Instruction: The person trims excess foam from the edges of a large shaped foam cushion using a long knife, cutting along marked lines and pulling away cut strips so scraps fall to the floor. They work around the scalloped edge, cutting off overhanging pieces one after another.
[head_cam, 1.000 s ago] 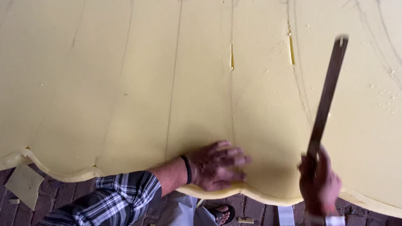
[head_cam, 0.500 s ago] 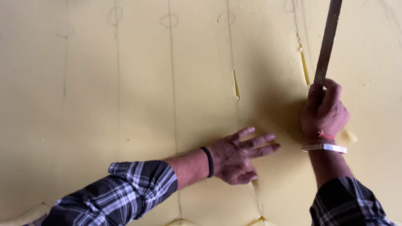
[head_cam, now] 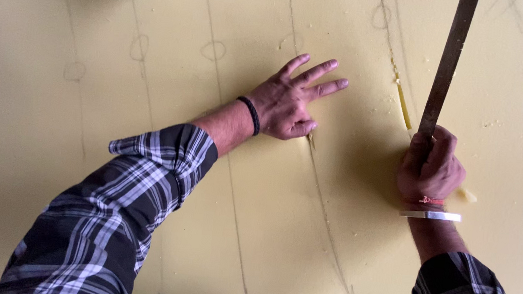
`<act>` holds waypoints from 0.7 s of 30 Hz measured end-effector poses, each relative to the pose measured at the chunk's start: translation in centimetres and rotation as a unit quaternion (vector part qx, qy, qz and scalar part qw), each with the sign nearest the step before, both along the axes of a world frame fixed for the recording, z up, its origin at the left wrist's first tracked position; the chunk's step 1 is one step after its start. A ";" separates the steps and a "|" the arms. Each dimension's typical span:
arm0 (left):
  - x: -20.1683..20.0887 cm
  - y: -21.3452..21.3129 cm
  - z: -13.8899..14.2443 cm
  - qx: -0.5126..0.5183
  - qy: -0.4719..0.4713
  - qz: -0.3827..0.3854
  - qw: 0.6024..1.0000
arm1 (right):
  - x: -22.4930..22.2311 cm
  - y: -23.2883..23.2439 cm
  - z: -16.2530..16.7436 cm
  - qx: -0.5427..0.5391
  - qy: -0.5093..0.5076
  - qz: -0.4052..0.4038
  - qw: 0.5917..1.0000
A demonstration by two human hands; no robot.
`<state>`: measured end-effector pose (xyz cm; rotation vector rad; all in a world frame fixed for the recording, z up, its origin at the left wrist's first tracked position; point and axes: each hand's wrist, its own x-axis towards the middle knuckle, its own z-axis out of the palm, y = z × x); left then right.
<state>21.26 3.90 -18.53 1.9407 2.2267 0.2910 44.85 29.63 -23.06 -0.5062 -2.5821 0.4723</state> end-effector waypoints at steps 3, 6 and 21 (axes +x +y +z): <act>-3.1 0.1 -0.4 0.011 0.028 -0.018 0.999 | -0.1 -0.1 0.1 0.000 -0.005 0.000 1.000; -6.2 0.4 -0.7 -0.016 0.040 -0.018 0.999 | -0.2 -0.1 0.0 0.005 -0.009 -0.002 1.000; -24.8 2.2 1.0 -0.009 0.037 0.040 0.998 | -1.5 -0.9 0.4 0.017 -0.026 -0.056 0.998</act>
